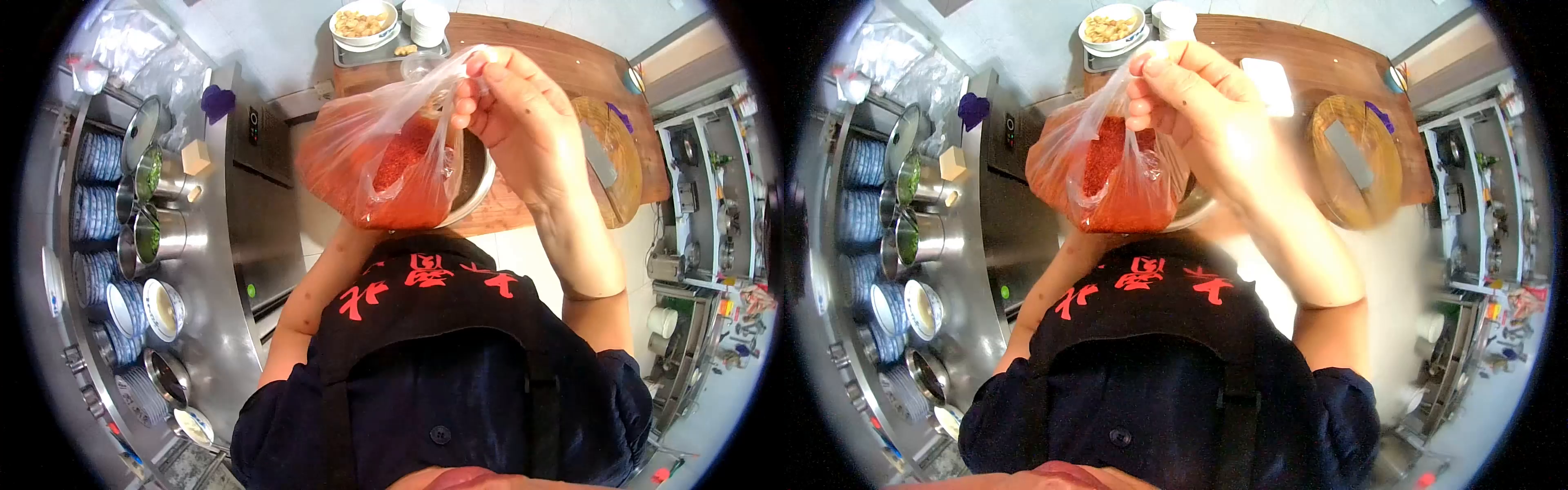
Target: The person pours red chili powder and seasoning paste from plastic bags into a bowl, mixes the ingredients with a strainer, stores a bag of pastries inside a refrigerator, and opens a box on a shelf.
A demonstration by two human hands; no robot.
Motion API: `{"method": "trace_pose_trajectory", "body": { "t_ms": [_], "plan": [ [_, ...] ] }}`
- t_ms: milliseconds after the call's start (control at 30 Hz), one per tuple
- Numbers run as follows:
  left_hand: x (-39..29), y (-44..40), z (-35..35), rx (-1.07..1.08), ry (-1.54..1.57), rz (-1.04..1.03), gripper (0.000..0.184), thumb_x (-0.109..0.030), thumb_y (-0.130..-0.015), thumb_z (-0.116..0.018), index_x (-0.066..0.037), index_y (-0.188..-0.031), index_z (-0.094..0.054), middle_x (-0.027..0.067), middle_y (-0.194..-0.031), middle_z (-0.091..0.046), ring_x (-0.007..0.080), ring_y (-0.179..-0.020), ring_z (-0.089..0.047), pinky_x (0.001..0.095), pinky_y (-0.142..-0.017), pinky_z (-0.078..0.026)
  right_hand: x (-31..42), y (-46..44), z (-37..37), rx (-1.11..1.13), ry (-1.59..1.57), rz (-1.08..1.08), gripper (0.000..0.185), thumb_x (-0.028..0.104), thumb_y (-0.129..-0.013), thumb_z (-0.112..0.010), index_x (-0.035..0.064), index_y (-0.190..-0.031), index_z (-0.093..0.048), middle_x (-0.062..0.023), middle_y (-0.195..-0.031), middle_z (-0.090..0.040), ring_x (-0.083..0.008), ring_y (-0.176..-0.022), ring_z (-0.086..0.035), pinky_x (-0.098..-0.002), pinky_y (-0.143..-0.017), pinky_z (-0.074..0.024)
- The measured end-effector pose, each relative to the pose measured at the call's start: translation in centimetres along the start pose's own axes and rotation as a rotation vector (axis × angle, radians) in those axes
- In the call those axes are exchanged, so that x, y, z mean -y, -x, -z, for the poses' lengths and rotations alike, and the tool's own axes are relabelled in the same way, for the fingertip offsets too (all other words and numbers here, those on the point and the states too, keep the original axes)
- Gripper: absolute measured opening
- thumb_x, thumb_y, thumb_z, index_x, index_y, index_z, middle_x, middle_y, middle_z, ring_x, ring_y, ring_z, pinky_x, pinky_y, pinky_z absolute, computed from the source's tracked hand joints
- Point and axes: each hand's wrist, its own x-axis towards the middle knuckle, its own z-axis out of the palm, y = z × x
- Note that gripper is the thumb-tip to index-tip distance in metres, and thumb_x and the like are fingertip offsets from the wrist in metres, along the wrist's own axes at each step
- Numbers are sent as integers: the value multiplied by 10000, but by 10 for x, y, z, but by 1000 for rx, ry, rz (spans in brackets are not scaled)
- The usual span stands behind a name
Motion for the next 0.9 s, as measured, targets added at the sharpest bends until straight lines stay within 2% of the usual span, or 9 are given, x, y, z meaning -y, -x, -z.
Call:
{"method": "trace_pose_trajectory", "body": {
  "t_ms": [233,367,433,467,533,600,667,833,900],
  "plan": [
    [-7,25,17,-119,-486,-143,425,-184,-836,-559,-42,-1212,-423,80,-1091,-534,214,-908,-544,349,-852,-446,-38,-9,46,-161,-42,-84,143,150,-883,-493,30,-938,-548,-52,-818,-564,-132,-751,-543,-273,-745,-460],
    [-11,31,20,-149,-764,-207,428,-181,-825,-574,-47,-1205,-430,73,-1087,-531,219,-903,-543,353,-849,-450,-51,-6,50,-158,-52,-138,117,142,-876,-518,35,-909,-551,-42,-826,-573,-120,-749,-546,-264,-733,-461],
    [-6,30,22,-185,-748,-197,429,-179,-820,-581,-50,-1201,-433,69,-1085,-530,221,-900,-543,355,-847,-453,-60,-6,53,-105,-48,-166,105,135,-879,-517,39,-902,-552,-39,-830,-574,-108,-741,-543,-251,-725,-456],
    [-2,30,26,-243,-343,-122,425,-173,-812,-590,-47,-1190,-442,68,-1080,-528,210,-888,-545,346,-836,-461,-63,-8,54,-86,3,-167,103,133,-879,-517,38,-901,-549,-36,-827,-572,-107,-739,-541,-248,-722,-454],
    [-4,33,31,-272,-265,-71,392,-181,-819,-583,-42,-1164,-459,68,-1057,-529,191,-871,-548,322,-796,-478,-72,-11,57,-66,38,-166,102,132,-879,-521,34,-897,-538,-25,-814,-562,-103,-734,-538,-238,-710,-452],
    [-7,33,40,-290,-37,41,346,-191,-834,-570,-38,-1129,-473,66,-1006,-531,155,-862,-545,295,-739,-499,-78,-15,64,-48,88,-201,110,145,-882,-521,37,-897,-535,-22,-809,-558,-103,-735,-538,-234,-705,-452],
    [-8,31,26,-307,-227,2,340,-216,-846,-554,-40,-1126,-476,70,-1000,-538,164,-863,-549,309,-742,-503,-93,-21,77,-62,164,-227,122,164,-887,-519,42,-892,-532,-18,-802,-554,-99,-726,-533,-231,-700,-453],
    [8,43,51,-536,16,207,420,-338,-893,-449,-36,-1186,-451,113,-1126,-530,238,-981,-543,368,-814,-483,-113,-25,106,-168,222,-314,138,181,-899,-497,48,-879,-527,-16,-796,-551,-97,-717,-526,-235,-694,-455],
    [5,41,49,-533,15,241,426,-329,-898,-435,-29,-1201,-440,121,-1156,-518,249,-1012,-529,386,-843,-465,-122,-29,118,-198,246,-351,146,189,-902,-490,50,-879,-525,-16,-795,-551,-96,-716,-525,-235,-689,-456]
  ]
}}
